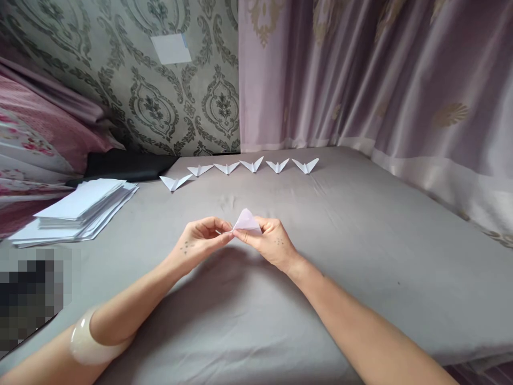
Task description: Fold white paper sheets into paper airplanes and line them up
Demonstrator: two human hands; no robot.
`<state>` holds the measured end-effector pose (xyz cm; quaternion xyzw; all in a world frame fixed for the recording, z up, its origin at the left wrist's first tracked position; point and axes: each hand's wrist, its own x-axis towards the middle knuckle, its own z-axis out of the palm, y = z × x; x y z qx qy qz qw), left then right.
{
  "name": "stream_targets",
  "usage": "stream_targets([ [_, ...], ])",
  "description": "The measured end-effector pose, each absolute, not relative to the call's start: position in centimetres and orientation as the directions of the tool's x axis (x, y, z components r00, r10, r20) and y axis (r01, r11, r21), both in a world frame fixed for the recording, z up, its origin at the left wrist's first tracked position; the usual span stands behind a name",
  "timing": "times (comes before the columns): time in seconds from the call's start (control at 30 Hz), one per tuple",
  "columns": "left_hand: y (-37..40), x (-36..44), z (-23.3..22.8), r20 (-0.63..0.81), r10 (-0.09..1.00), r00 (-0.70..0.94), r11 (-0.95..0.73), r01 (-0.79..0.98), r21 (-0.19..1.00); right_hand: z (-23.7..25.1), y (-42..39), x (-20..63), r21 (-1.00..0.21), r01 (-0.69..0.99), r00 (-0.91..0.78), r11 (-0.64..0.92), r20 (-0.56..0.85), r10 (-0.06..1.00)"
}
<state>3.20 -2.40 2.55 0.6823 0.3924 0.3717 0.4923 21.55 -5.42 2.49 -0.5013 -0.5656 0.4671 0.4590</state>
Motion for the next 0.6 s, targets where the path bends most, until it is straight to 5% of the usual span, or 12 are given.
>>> stream_targets([
  [0.07, -2.2, 3.0, 2.3, 0.431, 0.813, 0.391, -0.549, 0.272, 0.79, 2.5, -5.3, 21.9, -0.917, 0.285, -0.076, 0.28, 0.27, 0.96],
  [0.13, -1.7, 2.8, 2.0, 0.679, 0.601, 0.421, -0.796, 0.384, 0.467, 2.2, -4.9, 22.4, -0.74, 0.457, -0.109, 0.494, 0.505, 0.856],
  [0.23, -0.5, 2.4, 1.4, 0.726, 0.333, 0.602, -0.884, 0.467, 0.018, 1.4, -3.9, 22.9, -0.307, 0.693, -0.296, 0.653, 0.704, 0.645],
  [0.3, 0.2, 2.2, 0.9, 0.646, 0.302, 0.701, -0.867, 0.484, -0.119, 0.7, -3.2, 23.1, -0.076, 0.751, -0.439, 0.656, 0.685, 0.581],
  [0.43, 0.7, 1.8, 0.3, 0.394, 0.401, 0.827, -0.885, 0.461, -0.065, -0.1, -2.8, 23.3, 0.058, 0.755, -0.604, 0.654, 0.45, 0.658],
  [0.6, 0.5, 1.6, 0.8, 0.219, 0.665, 0.714, -0.725, 0.546, 0.42, 0.6, -3.8, 24.1, -0.277, 0.738, -0.567, 0.615, 0.241, 0.788],
])
